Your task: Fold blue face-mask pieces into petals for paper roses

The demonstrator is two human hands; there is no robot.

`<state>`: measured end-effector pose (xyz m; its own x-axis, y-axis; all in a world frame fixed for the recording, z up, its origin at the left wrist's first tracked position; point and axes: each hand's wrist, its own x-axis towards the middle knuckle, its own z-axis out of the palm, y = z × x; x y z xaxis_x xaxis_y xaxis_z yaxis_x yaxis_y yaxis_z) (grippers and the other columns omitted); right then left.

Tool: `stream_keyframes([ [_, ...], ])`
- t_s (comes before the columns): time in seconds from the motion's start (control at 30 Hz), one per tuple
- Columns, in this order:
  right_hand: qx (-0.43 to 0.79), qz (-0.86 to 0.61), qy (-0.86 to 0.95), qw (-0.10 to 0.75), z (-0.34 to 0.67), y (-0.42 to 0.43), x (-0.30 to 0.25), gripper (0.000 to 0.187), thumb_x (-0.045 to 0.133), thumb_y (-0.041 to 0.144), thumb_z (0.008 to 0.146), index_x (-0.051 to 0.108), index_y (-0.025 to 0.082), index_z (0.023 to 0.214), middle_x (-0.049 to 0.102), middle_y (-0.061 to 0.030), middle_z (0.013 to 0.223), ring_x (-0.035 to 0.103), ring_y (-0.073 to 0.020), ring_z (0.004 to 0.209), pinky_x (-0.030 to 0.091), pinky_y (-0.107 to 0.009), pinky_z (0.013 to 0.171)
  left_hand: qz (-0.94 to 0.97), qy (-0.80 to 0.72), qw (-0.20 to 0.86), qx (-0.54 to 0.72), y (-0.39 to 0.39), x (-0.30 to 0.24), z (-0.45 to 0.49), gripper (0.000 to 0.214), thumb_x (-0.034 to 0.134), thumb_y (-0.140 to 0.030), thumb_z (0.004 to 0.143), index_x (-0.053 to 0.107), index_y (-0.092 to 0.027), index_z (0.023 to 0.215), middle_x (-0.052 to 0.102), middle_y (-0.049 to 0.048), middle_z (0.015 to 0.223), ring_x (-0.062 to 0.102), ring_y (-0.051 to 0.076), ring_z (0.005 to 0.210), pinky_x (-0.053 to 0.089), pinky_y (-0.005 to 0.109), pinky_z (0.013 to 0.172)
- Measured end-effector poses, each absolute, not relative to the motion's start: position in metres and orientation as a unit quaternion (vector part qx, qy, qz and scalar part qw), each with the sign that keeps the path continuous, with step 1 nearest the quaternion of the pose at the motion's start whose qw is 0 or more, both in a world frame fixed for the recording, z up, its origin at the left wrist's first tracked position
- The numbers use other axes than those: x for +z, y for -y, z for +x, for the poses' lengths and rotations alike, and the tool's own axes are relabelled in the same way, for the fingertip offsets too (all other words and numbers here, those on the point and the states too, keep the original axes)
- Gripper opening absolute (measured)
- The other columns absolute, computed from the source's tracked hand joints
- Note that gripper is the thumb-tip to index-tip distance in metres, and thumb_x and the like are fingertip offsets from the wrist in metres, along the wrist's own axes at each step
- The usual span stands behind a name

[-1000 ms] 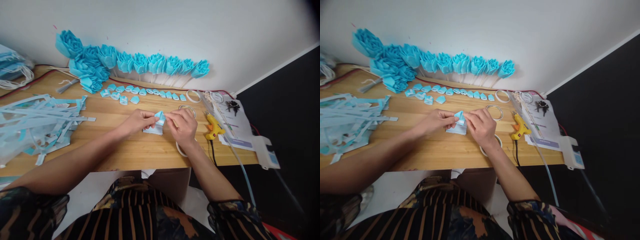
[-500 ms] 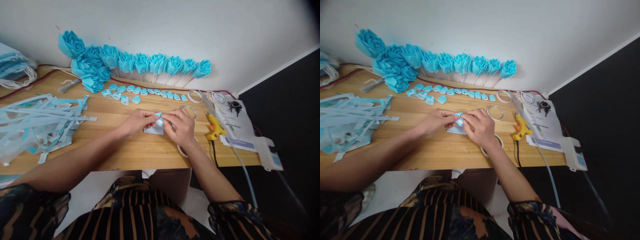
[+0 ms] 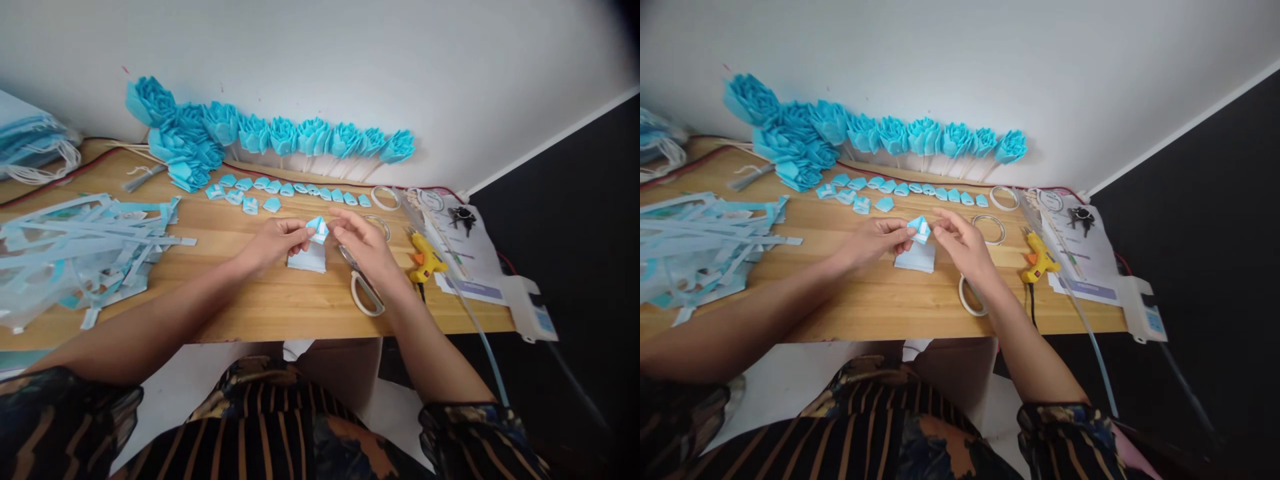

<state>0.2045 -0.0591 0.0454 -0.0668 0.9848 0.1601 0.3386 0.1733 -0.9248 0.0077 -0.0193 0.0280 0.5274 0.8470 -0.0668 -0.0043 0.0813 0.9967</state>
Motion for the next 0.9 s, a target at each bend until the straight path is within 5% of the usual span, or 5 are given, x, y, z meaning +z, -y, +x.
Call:
stream_keyframes([
  [0.57, 0.412, -0.484, 0.653, 0.411, 0.193, 0.029, 0.049, 0.046, 0.066, 0.025, 0.076, 0.065, 0.021, 0.122, 0.062, 0.0015, 0.082, 0.057, -0.0136, 0.075, 0.046, -0.029, 0.071, 0.613, -0.367, 0.591, 0.375, 0.016, 0.024, 0.008, 0.026, 0.067, -0.04, 0.077, 0.055, -0.018, 0.073, 0.052, -0.0039, 0.06, 0.045, 0.007, 0.053, 0.036, 0.021, 0.051],
  [0.9, 0.521, -0.451, 0.54, 0.483, 0.198, 0.025, 0.025, 0.041, 0.07, 0.042, 0.08, 0.068, 0.026, 0.118, 0.068, -0.0006, 0.092, 0.063, -0.0153, 0.084, 0.052, -0.032, 0.081, 0.618, -0.395, 0.581, 0.354, 0.016, 0.026, 0.007, 0.028, 0.068, -0.039, 0.075, 0.054, -0.017, 0.065, 0.05, -0.0039, 0.058, 0.041, 0.007, 0.053, 0.031, 0.022, 0.052],
])
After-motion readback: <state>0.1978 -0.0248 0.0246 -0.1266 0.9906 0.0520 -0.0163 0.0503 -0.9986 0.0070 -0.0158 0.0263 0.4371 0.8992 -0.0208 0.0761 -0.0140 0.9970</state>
